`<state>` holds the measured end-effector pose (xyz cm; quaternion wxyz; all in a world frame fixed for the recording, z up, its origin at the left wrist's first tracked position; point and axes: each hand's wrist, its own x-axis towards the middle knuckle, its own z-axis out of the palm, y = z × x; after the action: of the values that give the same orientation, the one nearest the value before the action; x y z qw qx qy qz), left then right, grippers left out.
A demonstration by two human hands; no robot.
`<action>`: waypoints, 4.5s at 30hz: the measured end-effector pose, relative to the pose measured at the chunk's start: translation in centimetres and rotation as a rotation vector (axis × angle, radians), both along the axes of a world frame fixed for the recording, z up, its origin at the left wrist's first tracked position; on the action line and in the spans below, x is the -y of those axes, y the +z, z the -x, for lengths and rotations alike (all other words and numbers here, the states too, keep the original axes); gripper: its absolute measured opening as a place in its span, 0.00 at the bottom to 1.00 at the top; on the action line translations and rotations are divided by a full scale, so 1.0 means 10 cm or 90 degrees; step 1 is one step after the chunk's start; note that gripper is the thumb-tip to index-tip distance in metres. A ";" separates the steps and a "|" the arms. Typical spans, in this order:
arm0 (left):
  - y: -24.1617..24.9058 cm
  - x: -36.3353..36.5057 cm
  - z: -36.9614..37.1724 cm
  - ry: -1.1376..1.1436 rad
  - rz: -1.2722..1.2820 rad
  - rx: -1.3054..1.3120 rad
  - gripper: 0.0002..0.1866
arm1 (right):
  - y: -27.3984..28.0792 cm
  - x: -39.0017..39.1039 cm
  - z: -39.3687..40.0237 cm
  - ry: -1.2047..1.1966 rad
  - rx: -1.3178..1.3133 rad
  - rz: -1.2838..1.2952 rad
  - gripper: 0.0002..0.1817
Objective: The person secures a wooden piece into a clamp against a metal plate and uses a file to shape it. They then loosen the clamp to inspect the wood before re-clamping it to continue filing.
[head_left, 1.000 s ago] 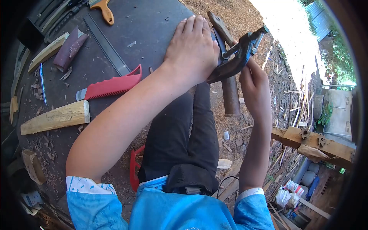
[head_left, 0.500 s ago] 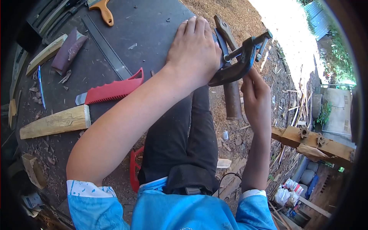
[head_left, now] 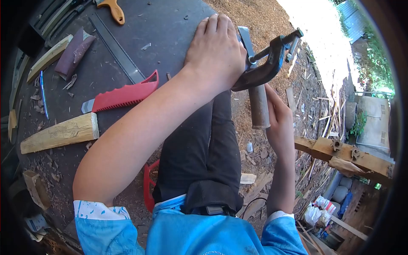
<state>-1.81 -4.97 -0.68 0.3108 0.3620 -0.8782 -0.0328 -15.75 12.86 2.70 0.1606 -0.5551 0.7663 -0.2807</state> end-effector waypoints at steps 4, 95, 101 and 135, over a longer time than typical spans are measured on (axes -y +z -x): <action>-0.03 0.04 -0.01 0.001 0.008 -0.015 0.30 | -0.08 0.35 0.18 -0.187 0.125 0.046 0.22; -0.01 0.06 0.02 -0.002 -0.003 0.021 0.31 | 0.35 0.58 -0.05 -0.033 0.000 0.023 0.21; -0.01 0.02 0.03 -0.002 -0.021 -0.008 0.31 | 0.33 0.48 -0.13 -0.046 0.010 0.039 0.18; -0.02 0.05 0.00 -0.002 -0.001 0.020 0.31 | 0.38 -0.23 0.04 0.000 0.053 0.075 0.22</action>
<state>-1.81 -5.47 -0.86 0.2965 0.3616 -0.8835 -0.0282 -16.10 15.21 6.51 0.1593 -0.5514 0.7413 -0.3479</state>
